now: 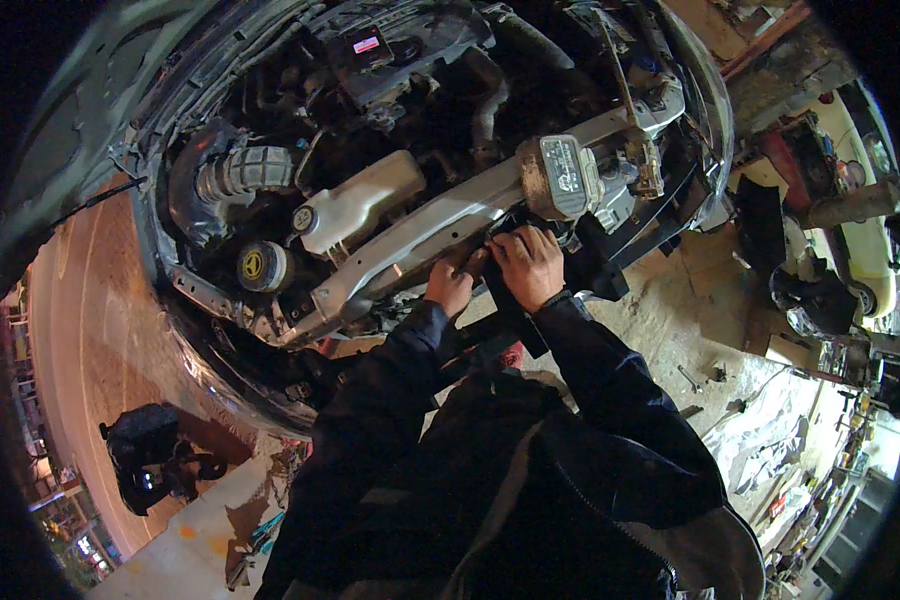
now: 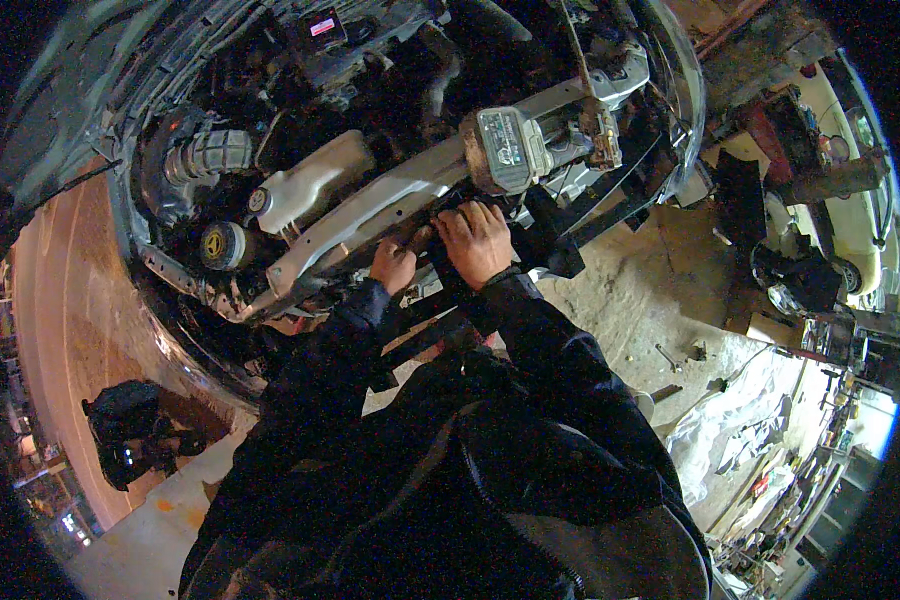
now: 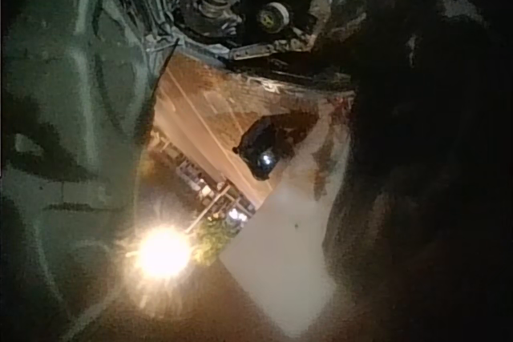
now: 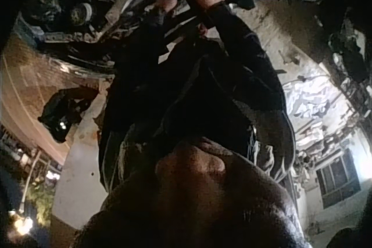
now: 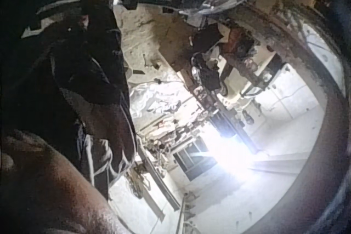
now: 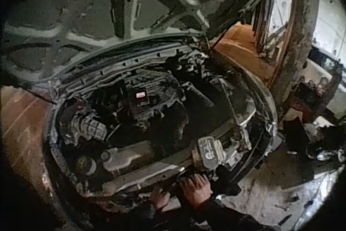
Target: The person retrieves a bolt from a cluttered workbench, then uses a power impact wrench to remove bolts from the front radiator support of a car with its hood open. After removing the bolts, the person lifts and removes the radiator support assembly and closes the hood.
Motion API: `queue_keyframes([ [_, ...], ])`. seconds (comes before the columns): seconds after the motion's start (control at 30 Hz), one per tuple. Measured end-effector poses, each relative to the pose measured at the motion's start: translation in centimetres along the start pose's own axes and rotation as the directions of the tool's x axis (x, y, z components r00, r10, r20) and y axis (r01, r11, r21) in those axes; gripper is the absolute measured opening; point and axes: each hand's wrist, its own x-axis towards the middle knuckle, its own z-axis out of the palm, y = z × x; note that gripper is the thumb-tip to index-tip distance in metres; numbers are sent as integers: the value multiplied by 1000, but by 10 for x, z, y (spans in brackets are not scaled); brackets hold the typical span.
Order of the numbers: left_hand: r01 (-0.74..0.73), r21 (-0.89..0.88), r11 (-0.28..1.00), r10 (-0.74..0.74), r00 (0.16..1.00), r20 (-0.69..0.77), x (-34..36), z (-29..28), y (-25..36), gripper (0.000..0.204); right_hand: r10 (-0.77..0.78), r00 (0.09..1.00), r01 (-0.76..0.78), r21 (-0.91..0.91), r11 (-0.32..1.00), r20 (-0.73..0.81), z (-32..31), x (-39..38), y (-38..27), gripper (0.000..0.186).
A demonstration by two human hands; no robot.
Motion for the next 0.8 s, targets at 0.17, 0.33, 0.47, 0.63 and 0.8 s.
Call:
queue_keyframes([
  [0.17,-126,-73,989,128,992,23,7,2,-17,35,-24,1000,24,-8,1000,5,-3,3,-1,19],
  [0.33,-155,-139,978,159,987,17,6,4,-24,37,-64,995,64,4,998,76,-15,5,-1,22],
  [0.47,-102,-260,960,106,994,0,4,5,-13,37,-87,988,86,16,996,131,-16,8,0,25],
  [0.63,-140,-144,980,141,990,-3,8,2,-9,35,-96,988,90,56,994,119,-14,7,3,26],
  [0.8,-159,-72,985,162,985,50,9,0,-15,34,-72,992,70,26,997,100,-8,3,2,21],
])
